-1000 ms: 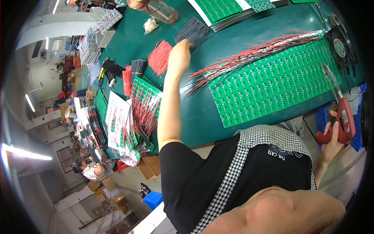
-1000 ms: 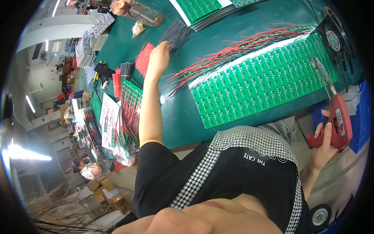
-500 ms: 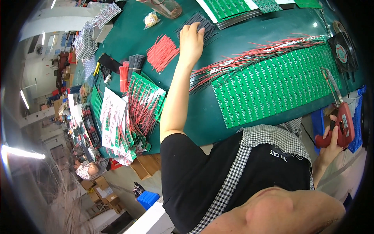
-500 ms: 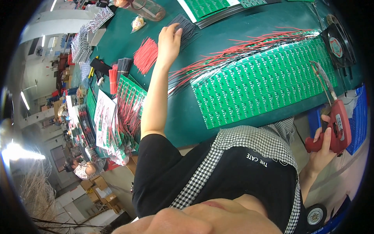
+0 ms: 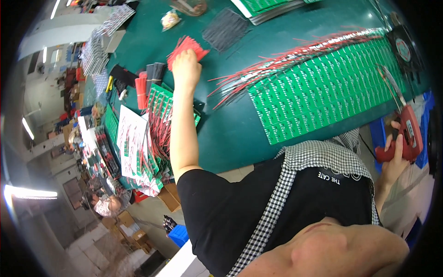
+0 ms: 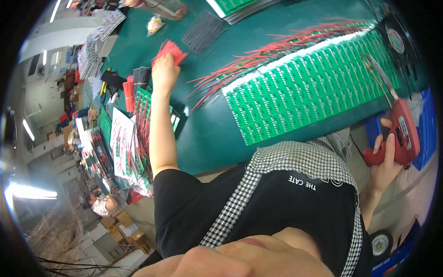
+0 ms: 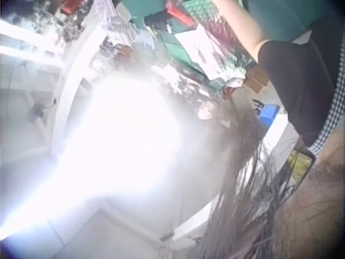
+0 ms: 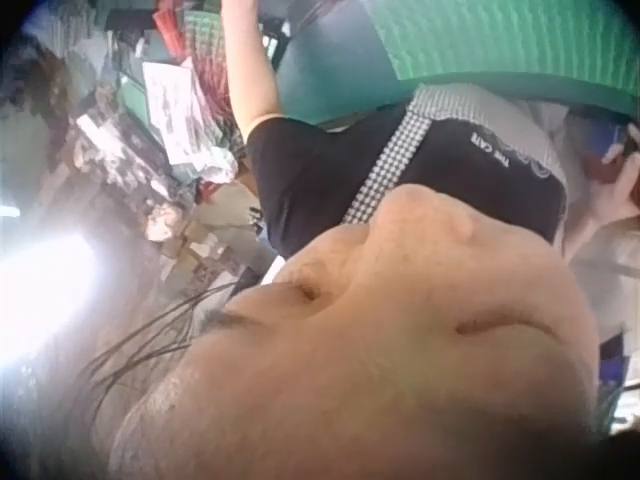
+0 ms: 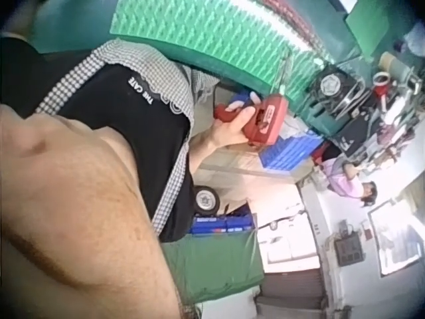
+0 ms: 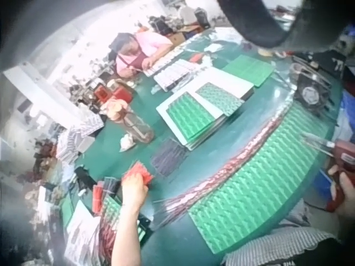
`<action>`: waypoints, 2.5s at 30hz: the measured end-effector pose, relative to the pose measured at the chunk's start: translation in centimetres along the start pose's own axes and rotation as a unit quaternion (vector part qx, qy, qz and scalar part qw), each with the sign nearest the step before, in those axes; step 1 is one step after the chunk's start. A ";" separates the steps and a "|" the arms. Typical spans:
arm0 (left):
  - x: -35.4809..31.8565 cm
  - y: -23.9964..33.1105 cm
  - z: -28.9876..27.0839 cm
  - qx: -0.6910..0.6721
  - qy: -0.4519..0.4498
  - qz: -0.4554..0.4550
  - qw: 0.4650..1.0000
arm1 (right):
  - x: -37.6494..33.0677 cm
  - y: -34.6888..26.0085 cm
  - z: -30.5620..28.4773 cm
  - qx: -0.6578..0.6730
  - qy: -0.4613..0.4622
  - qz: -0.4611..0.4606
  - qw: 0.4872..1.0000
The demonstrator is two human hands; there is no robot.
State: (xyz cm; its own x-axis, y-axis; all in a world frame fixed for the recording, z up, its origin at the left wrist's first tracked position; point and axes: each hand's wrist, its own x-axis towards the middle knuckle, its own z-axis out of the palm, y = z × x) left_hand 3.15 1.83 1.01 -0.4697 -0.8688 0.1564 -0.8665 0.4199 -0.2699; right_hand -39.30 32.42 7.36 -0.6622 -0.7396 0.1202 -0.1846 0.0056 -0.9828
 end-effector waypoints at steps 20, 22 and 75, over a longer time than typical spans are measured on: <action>-0.5 -0.7 -0.5 -0.061 0.120 0.035 0.990 | -1.3 -0.1 -0.9 -0.007 -0.007 -0.042 0.999; -0.4 0.0 -0.9 -0.200 0.161 -0.088 0.962 | -1.2 -0.4 -0.5 -0.005 -0.002 -0.029 1.000; -9.2 11.8 -10.5 -0.492 -0.228 -0.072 0.837 | 4.3 5.7 5.7 0.507 -0.210 0.301 0.780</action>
State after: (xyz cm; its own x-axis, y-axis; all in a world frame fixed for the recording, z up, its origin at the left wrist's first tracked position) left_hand -4.47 17.52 6.33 -0.4291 -0.8448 -0.3196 -0.7333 0.1192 0.6694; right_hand -39.00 25.41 1.49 -0.0720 -0.9648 -0.2529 0.8786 0.0587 -0.4740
